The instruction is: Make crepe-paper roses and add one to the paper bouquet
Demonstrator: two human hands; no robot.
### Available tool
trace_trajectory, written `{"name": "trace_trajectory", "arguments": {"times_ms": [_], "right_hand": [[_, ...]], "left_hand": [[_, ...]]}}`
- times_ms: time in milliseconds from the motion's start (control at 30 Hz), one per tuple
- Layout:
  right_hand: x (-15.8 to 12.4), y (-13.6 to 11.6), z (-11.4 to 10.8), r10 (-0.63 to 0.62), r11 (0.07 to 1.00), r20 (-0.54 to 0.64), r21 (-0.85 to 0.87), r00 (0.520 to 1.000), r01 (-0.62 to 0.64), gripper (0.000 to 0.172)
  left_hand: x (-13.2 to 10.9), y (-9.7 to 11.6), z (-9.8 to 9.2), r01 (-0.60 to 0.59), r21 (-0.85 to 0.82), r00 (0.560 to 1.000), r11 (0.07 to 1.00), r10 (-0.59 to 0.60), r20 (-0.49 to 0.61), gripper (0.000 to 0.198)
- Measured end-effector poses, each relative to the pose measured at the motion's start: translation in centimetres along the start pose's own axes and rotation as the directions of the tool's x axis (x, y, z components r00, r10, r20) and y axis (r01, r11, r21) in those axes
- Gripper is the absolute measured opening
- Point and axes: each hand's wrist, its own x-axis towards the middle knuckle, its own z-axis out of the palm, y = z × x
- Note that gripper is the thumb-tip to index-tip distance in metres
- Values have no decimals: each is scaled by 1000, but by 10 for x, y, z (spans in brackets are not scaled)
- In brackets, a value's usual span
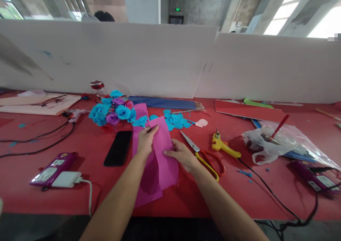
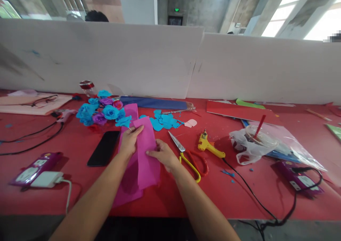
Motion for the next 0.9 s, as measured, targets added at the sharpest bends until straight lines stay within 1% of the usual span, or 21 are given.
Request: {"name": "trace_trajectory", "arguments": {"times_ms": [100,200,267,367,467,633,733,767,800,833,867,900], "right_hand": [[-18,8,-1,-13,996,-86,-84,996,6,40],[-43,21,-4,-48,979,-157,-204,986,16,32],[-60,29,-7,-73,963,-220,-271,973,11,29],[-81,34,-10,-116,950,-315,-311,942,13,32],[-96,32,-10,-133,945,-340,-325,931,16,35],[-116,31,-7,-137,935,-396,-353,908,-13,35],[-134,32,-17,-173,907,-411,-421,895,-18,30],[-143,30,-24,-192,877,-414,-480,890,-34,27],[-155,27,-34,-217,823,-415,-564,884,-62,23],[-168,22,-47,-251,740,-418,-665,873,-106,21],[-182,16,-60,-284,615,-427,-768,858,-179,19],[-196,8,-74,-319,459,-426,-851,847,-255,18]], "left_hand": [[7,-1,-4,6,-29,998,1000,-8,-58,31],[12,-4,-5,-1,-21,995,1000,-1,-97,30],[13,-4,-4,5,6,993,1000,-4,-122,28],[12,-4,-3,26,10,990,1000,-24,-137,25],[11,-3,-1,20,-10,994,1000,-21,-110,25],[11,-3,2,-2,-47,996,999,-3,-93,24],[12,-3,1,14,-57,995,998,-19,-94,25],[13,-3,0,25,-62,995,998,-30,-91,25],[13,-4,0,37,-69,996,997,-43,-81,26],[13,-4,-1,51,-75,996,996,-56,-63,27],[13,-5,-1,65,-73,997,995,-68,-41,28],[12,-6,-1,75,-64,997,995,-76,-23,30]]}}
